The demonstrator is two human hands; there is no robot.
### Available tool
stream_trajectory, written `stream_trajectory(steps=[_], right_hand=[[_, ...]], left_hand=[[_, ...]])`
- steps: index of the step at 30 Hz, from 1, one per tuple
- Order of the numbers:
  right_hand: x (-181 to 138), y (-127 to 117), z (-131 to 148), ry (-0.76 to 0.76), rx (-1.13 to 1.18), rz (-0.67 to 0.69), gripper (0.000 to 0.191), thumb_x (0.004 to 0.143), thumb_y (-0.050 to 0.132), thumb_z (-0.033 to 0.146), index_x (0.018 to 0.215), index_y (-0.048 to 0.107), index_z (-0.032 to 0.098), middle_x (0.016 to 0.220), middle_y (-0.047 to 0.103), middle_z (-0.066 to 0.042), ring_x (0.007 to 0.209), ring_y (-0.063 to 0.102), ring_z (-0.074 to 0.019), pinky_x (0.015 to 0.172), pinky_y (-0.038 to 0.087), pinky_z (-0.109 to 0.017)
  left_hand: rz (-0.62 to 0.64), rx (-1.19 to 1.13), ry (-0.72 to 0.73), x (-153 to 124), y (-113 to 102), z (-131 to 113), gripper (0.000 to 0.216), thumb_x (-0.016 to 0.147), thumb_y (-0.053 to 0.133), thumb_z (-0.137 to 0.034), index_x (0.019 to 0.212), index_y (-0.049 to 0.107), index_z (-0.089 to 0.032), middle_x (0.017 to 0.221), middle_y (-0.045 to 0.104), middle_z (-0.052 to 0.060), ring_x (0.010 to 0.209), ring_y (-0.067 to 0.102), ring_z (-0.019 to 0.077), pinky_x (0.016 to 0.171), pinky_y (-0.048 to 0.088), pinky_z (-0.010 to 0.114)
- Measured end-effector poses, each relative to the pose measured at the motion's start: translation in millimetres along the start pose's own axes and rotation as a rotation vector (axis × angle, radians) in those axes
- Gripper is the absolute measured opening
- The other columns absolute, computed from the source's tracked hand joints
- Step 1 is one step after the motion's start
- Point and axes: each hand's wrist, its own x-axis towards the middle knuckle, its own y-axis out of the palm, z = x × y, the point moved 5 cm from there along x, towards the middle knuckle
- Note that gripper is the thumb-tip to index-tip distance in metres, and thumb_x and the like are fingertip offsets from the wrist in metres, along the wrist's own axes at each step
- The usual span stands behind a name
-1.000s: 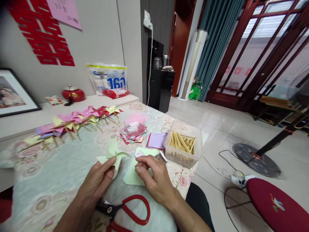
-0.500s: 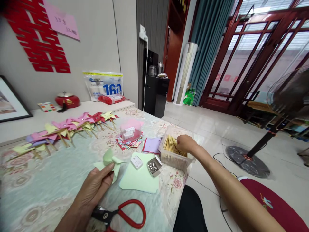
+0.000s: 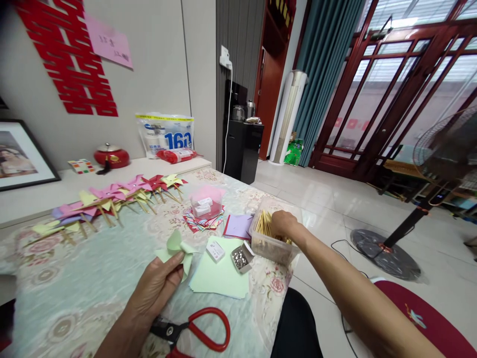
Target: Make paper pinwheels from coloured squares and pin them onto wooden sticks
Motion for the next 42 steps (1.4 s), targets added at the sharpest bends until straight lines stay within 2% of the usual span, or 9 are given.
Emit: stream_trajectory(steps=[12, 18, 21, 24, 30, 34, 36, 39, 42], right_hand=[[-26, -25, -26, -0.025, 0.048, -0.093, 0.021, 0.095, 0.063, 0.030, 0.107, 0.066, 0.014, 0.105, 0.070, -0.007, 0.089, 0.068, -0.0186, 0.079, 0.057, -0.036], [-61, -43, -19, -0.059, 0.129, -0.376, 0.025, 0.092, 0.047, 0.010, 0.100, 0.070, 0.009, 0.101, 0.073, -0.021, 0.094, 0.070, -0.0298, 0.072, 0.047, -0.034], [-96, -37, 18, -0.312, 0.383, -0.527, 0.024, 0.093, 0.045, 0.019, 0.104, 0.066, 0.017, 0.094, 0.075, -0.009, 0.085, 0.070, -0.0213, 0.072, 0.045, -0.028], [-120, -8, 77, -0.615, 0.757, -0.362, 0.014, 0.087, 0.051, 0.020, 0.089, 0.064, 0.019, 0.068, 0.069, 0.000, 0.060, 0.064, -0.0160, 0.058, 0.042, -0.024], [-129, 26, 167, -0.791, 0.894, -0.234, 0.013, 0.073, 0.054, 0.008, 0.074, 0.063, 0.018, 0.066, 0.062, 0.002, 0.061, 0.054, -0.0133, 0.055, 0.035, -0.023], [-116, 25, 168, -0.882, 0.880, -0.019, 0.012, 0.073, 0.060, 0.011, 0.079, 0.068, 0.017, 0.070, 0.066, 0.000, 0.064, 0.057, -0.0151, 0.060, 0.041, -0.025], [-108, 18, 156, -0.924, 0.907, 0.106, 0.028, 0.070, 0.073, 0.022, 0.098, 0.071, 0.018, 0.094, 0.072, -0.005, 0.082, 0.064, -0.0211, 0.073, 0.049, -0.031], [-92, -5, 138, -0.837, 1.124, 0.032, 0.056, 0.076, 0.074, 0.041, 0.127, 0.063, 0.020, 0.126, 0.066, -0.012, 0.111, 0.061, -0.0278, 0.092, 0.049, -0.040], [-85, -15, 149, -0.844, 1.228, -0.020, 0.057, 0.078, 0.073, 0.047, 0.128, 0.063, 0.021, 0.129, 0.064, -0.012, 0.115, 0.059, -0.0282, 0.094, 0.047, -0.041]], left_hand=[[0.112, -0.041, -0.015, -1, 3, 3, 0.040, 0.061, 0.089, -0.023, 0.097, 0.074, -0.013, 0.089, 0.078, 0.008, 0.085, 0.073, 0.0254, 0.077, 0.060, 0.033], [0.148, -0.085, -0.006, -4, 6, 0, 0.031, 0.057, 0.091, -0.022, 0.082, 0.074, -0.013, 0.076, 0.075, 0.005, 0.066, 0.069, 0.0166, 0.071, 0.060, 0.028], [0.176, -0.118, 0.013, -6, 7, -2, 0.030, 0.055, 0.093, -0.024, 0.074, 0.073, -0.013, 0.069, 0.072, 0.002, 0.059, 0.065, 0.0137, 0.073, 0.060, 0.030], [0.217, -0.132, 0.032, -10, 10, -2, 0.030, 0.054, 0.093, -0.027, 0.069, 0.071, -0.013, 0.067, 0.071, 0.002, 0.060, 0.066, 0.0150, 0.078, 0.060, 0.034], [0.262, -0.130, 0.070, -12, 18, -5, 0.030, 0.056, 0.092, -0.027, 0.074, 0.073, -0.013, 0.061, 0.066, 0.001, 0.065, 0.066, 0.0176, 0.078, 0.056, 0.033], [0.143, -0.096, 0.173, -3, 8, -9, 0.025, 0.065, 0.086, -0.026, 0.084, 0.073, -0.015, 0.079, 0.073, 0.003, 0.074, 0.068, 0.0172, 0.076, 0.053, 0.028], [0.067, -0.033, 0.199, 2, 0, -8, 0.024, 0.069, 0.083, -0.026, 0.087, 0.073, -0.014, 0.081, 0.074, 0.004, 0.075, 0.067, 0.0169, 0.074, 0.052, 0.027], [-0.061, 0.123, 0.219, 8, -13, -4, 0.025, 0.067, 0.082, -0.028, 0.086, 0.073, -0.014, 0.077, 0.074, 0.004, 0.069, 0.066, 0.0169, 0.068, 0.051, 0.027], [-0.131, 0.281, 0.224, 12, -21, -2, 0.027, 0.065, 0.082, -0.031, 0.084, 0.074, -0.013, 0.075, 0.075, 0.004, 0.067, 0.065, 0.0177, 0.065, 0.050, 0.027]])
